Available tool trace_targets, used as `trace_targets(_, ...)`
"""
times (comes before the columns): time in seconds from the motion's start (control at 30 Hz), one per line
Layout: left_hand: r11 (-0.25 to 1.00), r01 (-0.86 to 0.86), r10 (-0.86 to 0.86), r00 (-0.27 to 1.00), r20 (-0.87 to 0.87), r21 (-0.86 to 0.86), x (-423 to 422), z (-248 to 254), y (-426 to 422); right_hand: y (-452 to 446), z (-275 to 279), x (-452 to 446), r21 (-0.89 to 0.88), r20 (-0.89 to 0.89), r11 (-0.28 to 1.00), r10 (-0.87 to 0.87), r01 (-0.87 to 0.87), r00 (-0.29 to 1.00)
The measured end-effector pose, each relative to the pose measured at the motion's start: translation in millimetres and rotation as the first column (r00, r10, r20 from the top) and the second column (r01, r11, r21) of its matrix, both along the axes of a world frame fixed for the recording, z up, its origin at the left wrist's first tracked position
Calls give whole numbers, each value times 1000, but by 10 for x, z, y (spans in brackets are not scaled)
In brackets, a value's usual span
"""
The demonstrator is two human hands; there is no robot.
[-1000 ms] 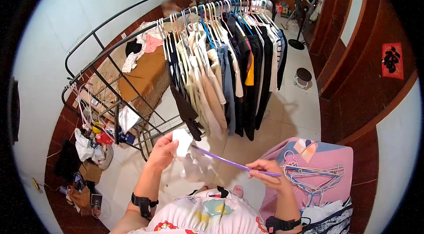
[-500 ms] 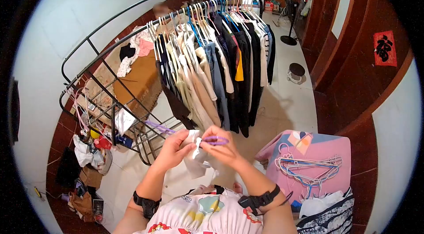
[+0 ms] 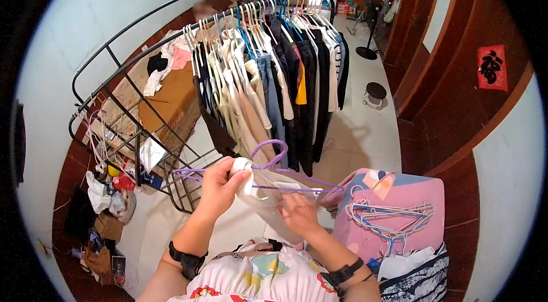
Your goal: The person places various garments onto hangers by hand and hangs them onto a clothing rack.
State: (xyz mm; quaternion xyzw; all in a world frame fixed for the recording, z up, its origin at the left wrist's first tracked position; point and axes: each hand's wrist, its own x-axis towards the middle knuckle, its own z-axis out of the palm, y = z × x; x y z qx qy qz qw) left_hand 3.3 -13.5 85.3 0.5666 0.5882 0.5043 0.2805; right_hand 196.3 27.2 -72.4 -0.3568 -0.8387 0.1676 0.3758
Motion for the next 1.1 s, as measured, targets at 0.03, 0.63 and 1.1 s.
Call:
trace_targets(0.03, 1000, 3, -3, 1000, -1, 1, 6, 11, -18, 43, -52, -19, -48, 17, 997, -62, 62, 998)
trace_targets(0.63, 985, -172, 156, 930, 332, 21, -1020, -273, -542, 737, 88, 458, -746, -665, 303, -305, -593, 682)
trace_targets(1.1, 948, -319, 242, 718, 653, -1, -1347, -701, -675, 298, 801, -177, -207, -364, 976, -136, 62, 922)
